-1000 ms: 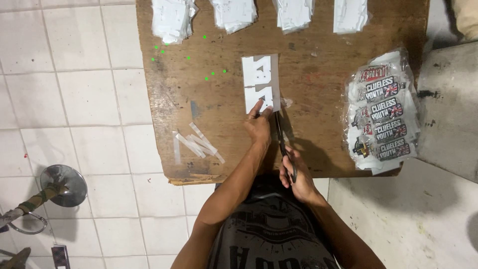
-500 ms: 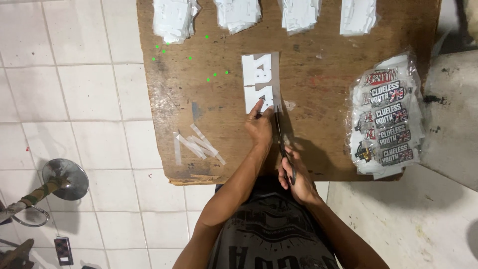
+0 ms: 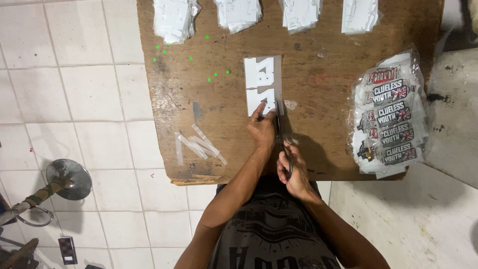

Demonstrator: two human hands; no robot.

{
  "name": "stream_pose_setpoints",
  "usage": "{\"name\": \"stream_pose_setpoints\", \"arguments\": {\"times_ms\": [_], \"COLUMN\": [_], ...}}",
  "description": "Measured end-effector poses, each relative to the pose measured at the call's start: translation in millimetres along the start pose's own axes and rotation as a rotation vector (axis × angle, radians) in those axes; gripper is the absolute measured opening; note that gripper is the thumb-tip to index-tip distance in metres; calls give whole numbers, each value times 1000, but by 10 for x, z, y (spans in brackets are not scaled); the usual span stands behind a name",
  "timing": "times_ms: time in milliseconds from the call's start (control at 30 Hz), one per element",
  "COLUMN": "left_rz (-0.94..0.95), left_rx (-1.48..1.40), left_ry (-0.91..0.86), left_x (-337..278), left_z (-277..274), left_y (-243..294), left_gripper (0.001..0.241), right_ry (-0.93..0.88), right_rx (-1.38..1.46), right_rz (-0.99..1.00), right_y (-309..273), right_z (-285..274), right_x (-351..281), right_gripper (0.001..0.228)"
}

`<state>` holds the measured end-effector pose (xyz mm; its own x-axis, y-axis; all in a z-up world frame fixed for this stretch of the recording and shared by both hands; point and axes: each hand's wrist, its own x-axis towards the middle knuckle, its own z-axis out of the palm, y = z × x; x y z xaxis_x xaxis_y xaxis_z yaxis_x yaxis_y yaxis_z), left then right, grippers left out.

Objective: Cutting sheets of white labels into individual pieces using scissors and organizing them on a table

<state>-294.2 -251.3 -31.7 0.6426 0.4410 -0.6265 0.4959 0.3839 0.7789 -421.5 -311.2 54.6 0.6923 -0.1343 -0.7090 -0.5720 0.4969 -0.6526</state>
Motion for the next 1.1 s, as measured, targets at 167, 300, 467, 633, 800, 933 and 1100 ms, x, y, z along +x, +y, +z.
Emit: {"name": "stream_pose_setpoints", "arguments": {"times_ms": [167, 300, 467, 633, 800, 933, 1100], "left_rz": [-9, -20, -56, -98, -99, -126, -120], "left_rx": [8, 25, 56, 25, 26, 5, 0], "left_ry": [5, 6, 24, 29, 21, 17, 4], "left_x": [-41, -33, -212, -322, -344, -384, -440], "left_z": [-7, -26, 1, 45, 13, 15, -8], "left_y": [74, 22, 374, 421, 546, 591, 668], "left_gripper": [48, 48, 48, 47, 47, 47, 47], "right_ry": [30, 40, 52, 58, 55, 67, 62], "right_rx": [48, 65, 79, 85, 84, 84, 63], "right_rz": [13, 22, 7, 21, 12, 15, 12], "right_y": [-43, -112, -162, -229, -226, -252, -300], "right_z": [55, 130, 155, 189, 200, 233, 246], "right_x": [-23, 0, 64, 143, 226, 281, 337], "right_gripper": [54, 54, 52, 55, 55, 55, 55]}}
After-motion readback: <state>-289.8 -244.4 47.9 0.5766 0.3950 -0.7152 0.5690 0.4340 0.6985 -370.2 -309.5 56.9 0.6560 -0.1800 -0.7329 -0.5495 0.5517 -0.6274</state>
